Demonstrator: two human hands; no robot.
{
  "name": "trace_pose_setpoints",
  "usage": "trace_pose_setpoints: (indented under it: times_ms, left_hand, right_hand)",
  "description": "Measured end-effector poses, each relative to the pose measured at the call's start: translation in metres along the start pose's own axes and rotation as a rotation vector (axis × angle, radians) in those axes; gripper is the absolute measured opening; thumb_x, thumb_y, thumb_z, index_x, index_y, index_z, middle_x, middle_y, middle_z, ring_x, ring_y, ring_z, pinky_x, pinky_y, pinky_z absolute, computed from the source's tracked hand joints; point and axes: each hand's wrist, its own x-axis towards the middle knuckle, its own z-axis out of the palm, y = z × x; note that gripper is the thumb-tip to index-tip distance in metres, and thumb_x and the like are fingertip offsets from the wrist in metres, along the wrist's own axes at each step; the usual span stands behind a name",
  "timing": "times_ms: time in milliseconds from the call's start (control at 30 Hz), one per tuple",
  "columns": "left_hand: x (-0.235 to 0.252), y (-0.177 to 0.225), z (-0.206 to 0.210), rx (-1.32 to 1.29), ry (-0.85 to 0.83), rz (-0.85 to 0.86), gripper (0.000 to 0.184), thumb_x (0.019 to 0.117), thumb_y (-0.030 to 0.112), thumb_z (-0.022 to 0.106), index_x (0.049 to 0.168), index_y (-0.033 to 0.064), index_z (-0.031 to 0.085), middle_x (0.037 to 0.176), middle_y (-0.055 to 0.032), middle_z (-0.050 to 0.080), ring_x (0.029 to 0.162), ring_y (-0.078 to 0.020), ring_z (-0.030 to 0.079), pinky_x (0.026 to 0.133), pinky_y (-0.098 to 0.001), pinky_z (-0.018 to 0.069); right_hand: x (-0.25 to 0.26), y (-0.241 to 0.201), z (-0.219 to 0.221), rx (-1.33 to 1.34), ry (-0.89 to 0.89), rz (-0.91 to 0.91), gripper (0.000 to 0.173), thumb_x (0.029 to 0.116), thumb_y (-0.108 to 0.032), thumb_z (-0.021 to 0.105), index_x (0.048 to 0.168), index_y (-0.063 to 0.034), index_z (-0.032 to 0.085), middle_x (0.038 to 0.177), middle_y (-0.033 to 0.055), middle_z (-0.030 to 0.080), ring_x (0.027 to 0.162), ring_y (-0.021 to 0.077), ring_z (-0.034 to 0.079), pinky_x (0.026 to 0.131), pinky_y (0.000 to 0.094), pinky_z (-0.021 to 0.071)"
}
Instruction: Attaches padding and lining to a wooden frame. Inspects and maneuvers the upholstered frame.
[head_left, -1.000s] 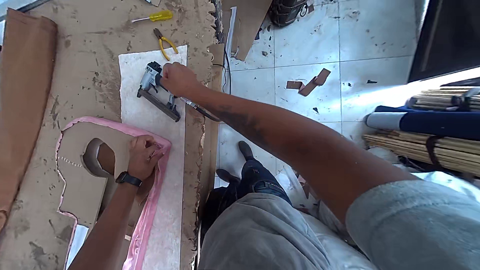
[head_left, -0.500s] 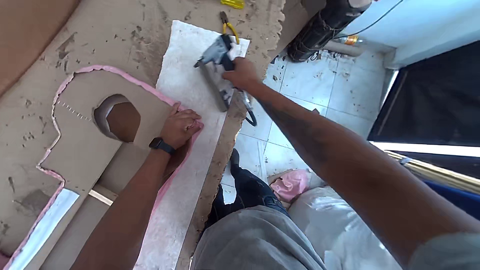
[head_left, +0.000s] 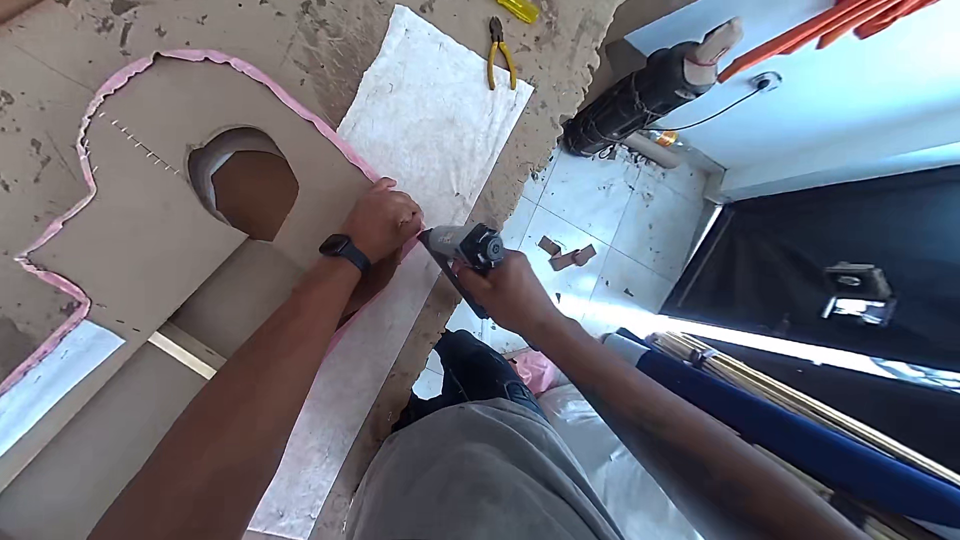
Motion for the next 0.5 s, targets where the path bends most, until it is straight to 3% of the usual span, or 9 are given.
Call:
trace_pose_setpoints:
  times_ms: [100, 200, 367, 500]
  left_hand:
    - [0.001, -0.001, 0.0, 0.002, 0.005, -0.013, 0.044, 0.1053, 0.024, 0.051, 0.069, 0.0067, 0.066, 0.098, -0.0008, 0.078, 0.107, -0.0115, 0.071, 0.12, -0.0424, 0.0376]
    - [0.0, -0.002, 0.002, -0.002, 0.011, -0.025, 0.044, 0.1051, 0.024, 0.051, 0.069, 0.0066, 0.067, 0.097, -0.0012, 0.078, 0.106, -0.0116, 0.072, 0.119, -0.0411, 0.0384]
    - [0.001, -0.005, 0.001, 0.002, 0.023, -0.033, 0.043, 0.1051, 0.023, 0.051, 0.069, 0.0066, 0.066, 0.095, -0.0015, 0.077, 0.103, -0.0114, 0.072, 0.116, -0.0387, 0.0423]
    - [0.001, 0.0, -0.002, -0.01, 0.033, -0.038, 0.043, 0.1039, 0.023, 0.053, 0.065, 0.0071, 0.064, 0.095, -0.0003, 0.077, 0.104, -0.0105, 0.071, 0.114, -0.0364, 0.0437]
  right_hand:
    - [0.006, -0.004, 0.007, -0.081, -0.021, -0.037, 0.021, 0.0988, -0.038, 0.063, 0.105, -0.0183, 0.067, 0.078, -0.0053, 0.067, 0.07, 0.007, 0.066, 0.063, 0.0371, 0.0576]
    - [0.008, -0.016, 0.007, -0.188, -0.063, 0.004, 0.024, 0.0973, -0.038, 0.062, 0.111, -0.0184, 0.065, 0.077, -0.0034, 0.066, 0.07, 0.0106, 0.067, 0.062, 0.0404, 0.0566]
    - [0.016, -0.028, 0.01, -0.268, -0.095, 0.041, 0.022, 0.0967, -0.04, 0.061, 0.101, -0.0185, 0.064, 0.07, -0.0029, 0.063, 0.064, 0.013, 0.065, 0.057, 0.0421, 0.0546]
    - [0.012, -0.03, 0.005, -0.241, -0.099, 0.035, 0.023, 0.0978, -0.042, 0.059, 0.102, -0.0193, 0.064, 0.07, -0.0036, 0.063, 0.065, 0.0122, 0.065, 0.058, 0.0418, 0.0547]
